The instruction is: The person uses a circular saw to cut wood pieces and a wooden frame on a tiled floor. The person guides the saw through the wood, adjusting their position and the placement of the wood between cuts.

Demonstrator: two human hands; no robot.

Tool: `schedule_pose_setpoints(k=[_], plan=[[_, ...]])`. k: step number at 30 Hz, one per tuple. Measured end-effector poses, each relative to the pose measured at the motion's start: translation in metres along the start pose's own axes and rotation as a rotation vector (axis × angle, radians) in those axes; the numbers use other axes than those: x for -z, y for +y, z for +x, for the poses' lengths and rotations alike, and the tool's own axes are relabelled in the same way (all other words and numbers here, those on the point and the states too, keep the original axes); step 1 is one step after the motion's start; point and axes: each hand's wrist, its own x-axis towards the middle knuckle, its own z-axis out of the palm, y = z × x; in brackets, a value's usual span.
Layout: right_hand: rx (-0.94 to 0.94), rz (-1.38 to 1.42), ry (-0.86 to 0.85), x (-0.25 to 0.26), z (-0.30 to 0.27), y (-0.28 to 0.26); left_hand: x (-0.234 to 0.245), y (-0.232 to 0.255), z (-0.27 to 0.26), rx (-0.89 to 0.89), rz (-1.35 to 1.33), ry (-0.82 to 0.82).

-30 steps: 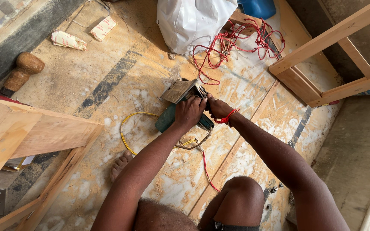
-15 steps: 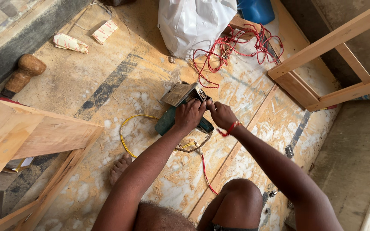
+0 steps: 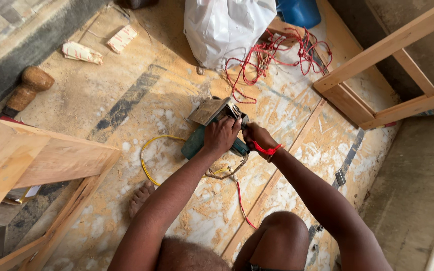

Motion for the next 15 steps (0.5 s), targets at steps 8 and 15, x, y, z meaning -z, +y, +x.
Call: schedule_pose_setpoints(k=[8, 15], plan=[[1.066, -1.162, 0.29, 0.023, 0.001, 0.005, -0.005, 0.0, -0.004, 0.024, -0.012, -0.003], [0.033, -0.005, 0.01, -0.009, 0.022, 0.023, 0.0, 0.001, -0.003, -0.023, 0.032, 0.03]])
